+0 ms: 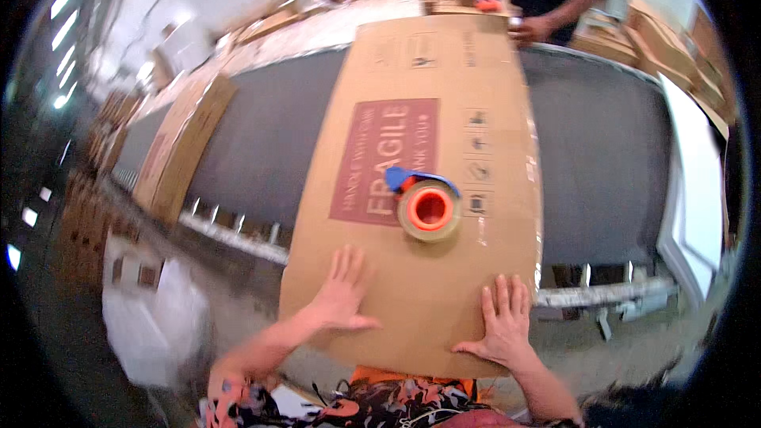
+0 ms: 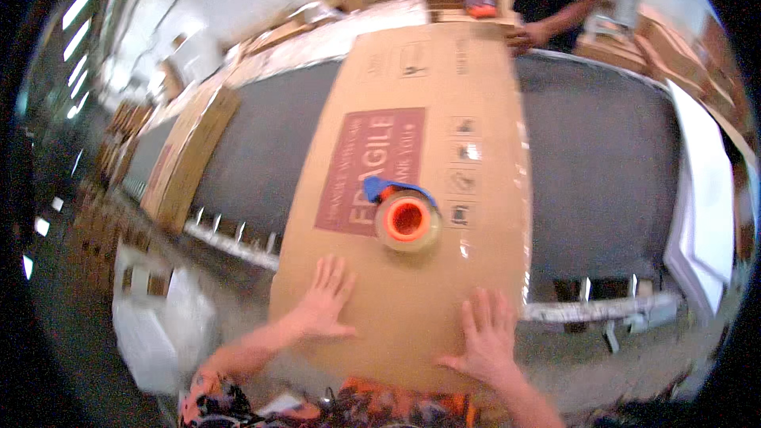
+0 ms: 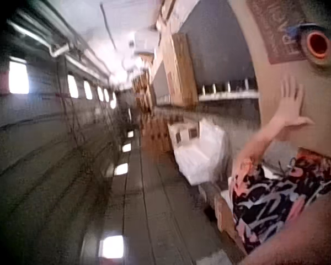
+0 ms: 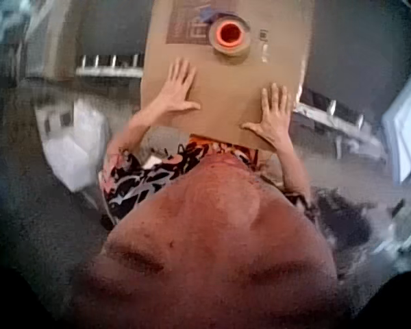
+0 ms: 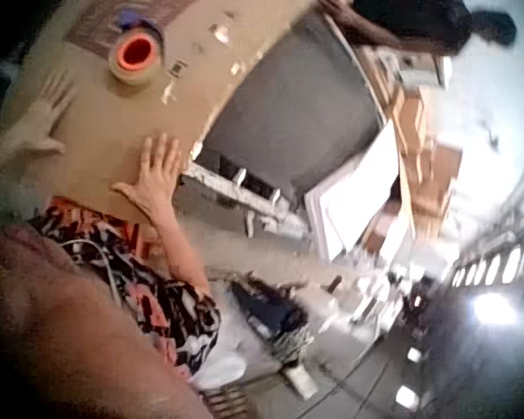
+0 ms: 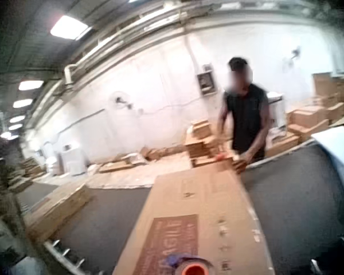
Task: The person places white foam sheets into a cardboard box on a conveyor belt, folds the flaps, and seals the box using a handheld tape dispenser. The process is repeated for multiple boxes throughout the clip.
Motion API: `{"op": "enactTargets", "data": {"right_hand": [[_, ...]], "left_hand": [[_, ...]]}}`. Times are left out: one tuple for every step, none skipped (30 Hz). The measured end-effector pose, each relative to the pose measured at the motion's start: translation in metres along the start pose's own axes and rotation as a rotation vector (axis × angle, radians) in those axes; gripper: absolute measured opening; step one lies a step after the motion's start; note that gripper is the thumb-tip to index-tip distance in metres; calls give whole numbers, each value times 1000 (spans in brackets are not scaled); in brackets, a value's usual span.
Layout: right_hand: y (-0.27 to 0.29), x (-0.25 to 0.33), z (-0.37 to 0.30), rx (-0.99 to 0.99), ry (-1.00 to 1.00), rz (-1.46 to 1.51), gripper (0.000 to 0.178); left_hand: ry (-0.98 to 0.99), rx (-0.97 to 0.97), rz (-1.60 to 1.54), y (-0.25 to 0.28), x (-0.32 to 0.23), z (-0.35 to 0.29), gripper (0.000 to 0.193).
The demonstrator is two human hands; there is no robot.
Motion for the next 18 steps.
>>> {"op": "enactTargets", "data": {"right_hand": [[-21,-9,0,-173,24,-164,86],[-55,-19,-8,-376,43,-275,85],[-77,-26,-6,-618,53,-427,83],[-88,-30,2,-729,44,-447,80],[-98,-26,-1,-807,13,-453,77],[-103,-22,0,-814,28,-436,76],[-103,-18,5,-822,36,-430,75],[-102,-12,8,-829,40,-421,75],[-100,-13,8,-831,50,-427,75],[-101,-15,7,-810,47,-433,74],[-101,-14,6,-818,40,-434,73],[-101,-14,7,-822,39,-431,73],[-101,-12,9,-833,23,-421,72],[-101,-12,12,-836,6,-396,66],[-104,-13,10,-825,-15,-380,60],[-106,-15,7,-816,-37,-367,55],[-105,-15,6,-809,-28,-354,61],[-103,-14,8,-804,-25,-335,67]], "left_hand": [[-93,-15,29,1,-4,25,105],[-173,-2,92,7,-12,44,108],[-210,-157,217,-8,-5,51,109],[-230,-312,358,-19,0,55,111],[-210,-307,347,-19,1,54,108],[-198,-293,324,-15,2,47,106],[-212,-298,301,-12,4,48,104],[-165,-222,266,-11,4,48,102],[-119,-159,217,-11,-4,51,100],[-87,-96,172,-12,-10,56,97],[-82,-149,205,-14,-14,59,97],[-70,-199,237,-21,-20,59,97],[-66,-241,282,-23,-23,61,96],[-105,-308,247,-22,-23,61,97],[-103,-283,257,-21,-25,61,97],[-105,-260,269,-16,-26,63,97],[-108,-237,280,-14,-27,64,97],[-100,-253,299,-13,-28,63,98]]}}
Point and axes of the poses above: each hand's wrist, its own z-axis towards the middle knuckle, its own y-axis out of the back of the hand, x = y × z, the point moved 5 cm from there along z, towards the middle knuckle, and after that the axes turned 1 degree about y, right-handed, at the moved point
